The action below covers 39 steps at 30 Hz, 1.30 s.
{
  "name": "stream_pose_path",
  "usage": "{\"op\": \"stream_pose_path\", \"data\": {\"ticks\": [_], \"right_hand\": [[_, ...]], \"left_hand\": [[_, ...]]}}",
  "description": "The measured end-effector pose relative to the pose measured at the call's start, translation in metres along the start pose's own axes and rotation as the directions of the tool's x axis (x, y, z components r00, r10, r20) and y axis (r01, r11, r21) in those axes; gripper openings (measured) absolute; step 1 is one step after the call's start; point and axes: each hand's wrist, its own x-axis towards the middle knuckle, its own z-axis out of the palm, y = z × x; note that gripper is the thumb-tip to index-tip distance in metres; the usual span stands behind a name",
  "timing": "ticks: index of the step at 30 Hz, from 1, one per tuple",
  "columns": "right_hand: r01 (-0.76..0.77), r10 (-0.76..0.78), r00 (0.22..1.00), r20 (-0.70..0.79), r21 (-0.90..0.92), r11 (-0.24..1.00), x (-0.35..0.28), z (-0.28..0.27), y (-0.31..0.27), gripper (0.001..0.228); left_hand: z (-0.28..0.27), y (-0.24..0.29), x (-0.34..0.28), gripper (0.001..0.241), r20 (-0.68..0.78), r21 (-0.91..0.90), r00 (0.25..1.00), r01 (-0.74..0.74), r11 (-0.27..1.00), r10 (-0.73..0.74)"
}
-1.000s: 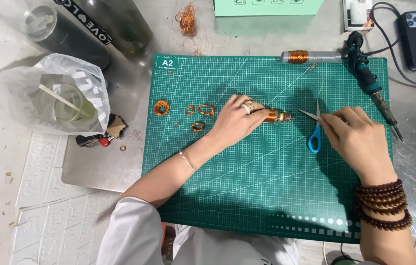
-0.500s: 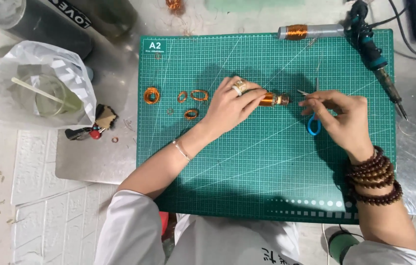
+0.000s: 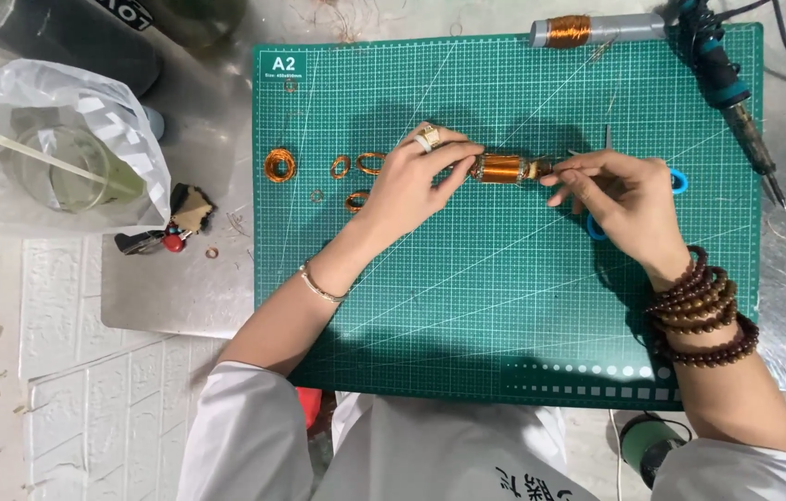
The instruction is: Winding thin copper wire around a small metal component and trimming the ends with scissors on a cutting mat.
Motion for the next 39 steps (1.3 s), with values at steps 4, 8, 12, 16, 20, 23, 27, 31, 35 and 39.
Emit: {"op": "stream_pose_path", "data": {"ticks": [4, 8, 12, 16, 20, 23, 27, 31, 35, 39], "right_hand": [[-0.016, 0.016, 1.0, 0.011, 0.031, 0.999, 0.0, 0.0, 0.003, 0.01], [0.001, -0.001, 1.0, 0.015, 0.03, 1.0, -0.001, -0.002, 0.005, 0.009], [-0.007, 0.006, 1.0, 0.013, 0.046, 0.999, 0.001, -0.002, 0.001, 0.009], [-0.043, 0.041, 0.999, 0.021, 0.096, 0.994, 0.003, 0.0, 0.004, 0.01], [-0.039, 0.036, 0.999, 0.023, 0.127, 0.991, 0.005, 0.0, 0.0, 0.011], [-0.054, 0.053, 0.999, 0.01, 0.18, 0.982, 0.005, 0.0, -0.001, 0.01], [-0.067, 0.067, 0.998, 0.007, 0.195, 0.979, 0.006, 0.002, -0.001, 0.01], [-0.054, 0.052, 0.999, 0.015, 0.198, 0.979, 0.008, 0.003, 0.0, 0.011], [-0.057, 0.051, 0.998, 0.037, 0.165, 0.985, 0.009, 0.003, 0.003, 0.012], [-0.094, 0.089, 0.995, 0.043, 0.12, 0.988, 0.009, 0.003, 0.005, 0.013]], "left_hand": [[0.0, -0.001, -0.002, 0.015, 0.022, 0.016, 1.0, 0.005, 1.0, -0.005], [0.001, 0.0, -0.002, 0.014, 0.018, 0.034, 1.0, -0.025, 0.999, 0.024], [0.006, 0.0, -0.002, 0.017, 0.029, 0.059, 0.999, -0.047, 0.997, 0.045], [0.008, -0.001, -0.003, 0.021, 0.046, 0.068, 0.998, -0.037, 0.997, 0.034], [0.01, -0.004, -0.004, 0.021, 0.051, 0.069, 0.998, -0.043, 0.997, 0.039], [0.01, -0.003, -0.004, 0.021, 0.051, 0.067, 0.998, -0.04, 0.997, 0.037], [0.009, -0.003, -0.004, 0.021, 0.072, 0.067, 0.997, -0.023, 0.997, 0.018], [0.008, -0.002, -0.004, 0.021, 0.056, 0.068, 0.998, -0.039, 0.997, 0.035], [0.01, -0.002, -0.005, 0.021, 0.043, 0.077, 0.999, -0.036, 0.996, 0.033], [0.01, -0.002, -0.004, 0.021, 0.05, 0.083, 0.998, -0.034, 0.996, 0.03]]}}
